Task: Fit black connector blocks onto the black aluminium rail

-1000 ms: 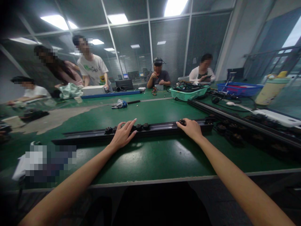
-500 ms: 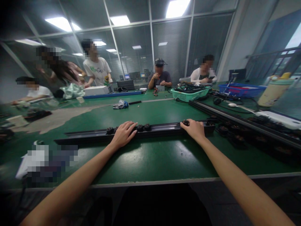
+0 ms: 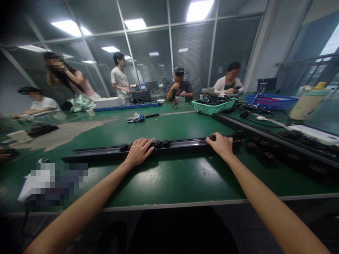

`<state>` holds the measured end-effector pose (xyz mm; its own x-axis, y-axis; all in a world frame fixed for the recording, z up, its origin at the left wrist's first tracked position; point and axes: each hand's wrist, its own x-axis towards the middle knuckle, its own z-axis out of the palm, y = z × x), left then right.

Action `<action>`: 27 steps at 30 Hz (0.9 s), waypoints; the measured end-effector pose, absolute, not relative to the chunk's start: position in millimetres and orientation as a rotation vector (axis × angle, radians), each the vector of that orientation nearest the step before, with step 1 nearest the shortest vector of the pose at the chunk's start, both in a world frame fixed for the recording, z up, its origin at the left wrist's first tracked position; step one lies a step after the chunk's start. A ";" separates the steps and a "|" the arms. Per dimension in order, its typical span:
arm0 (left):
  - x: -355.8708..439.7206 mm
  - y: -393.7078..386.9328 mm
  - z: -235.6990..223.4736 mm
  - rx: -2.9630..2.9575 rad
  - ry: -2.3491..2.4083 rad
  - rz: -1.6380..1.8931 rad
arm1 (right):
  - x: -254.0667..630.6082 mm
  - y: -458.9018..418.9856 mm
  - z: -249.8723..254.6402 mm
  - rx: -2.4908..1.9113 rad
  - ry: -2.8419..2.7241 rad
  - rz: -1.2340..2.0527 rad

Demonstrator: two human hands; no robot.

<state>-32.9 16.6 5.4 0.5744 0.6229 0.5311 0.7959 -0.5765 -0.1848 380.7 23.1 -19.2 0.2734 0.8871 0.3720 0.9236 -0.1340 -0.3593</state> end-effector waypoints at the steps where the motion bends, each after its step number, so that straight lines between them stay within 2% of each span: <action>1: -33.1 16.9 5.2 -2.402 -1.144 -0.585 | 381.3 23.2 -19.2 -2.032 -1.622 -0.092; 27: -30.2 16.3 6.2 -2.393 -1.156 -0.605 | 390.2 21.9 -12.9 -2.152 -1.530 -0.079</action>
<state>-30.2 16.3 6.2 0.5615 0.6230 0.5446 0.8026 -0.5702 -0.1751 390.2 21.9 -12.9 0.3684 0.8717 0.3232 0.9002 -0.2477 -0.3581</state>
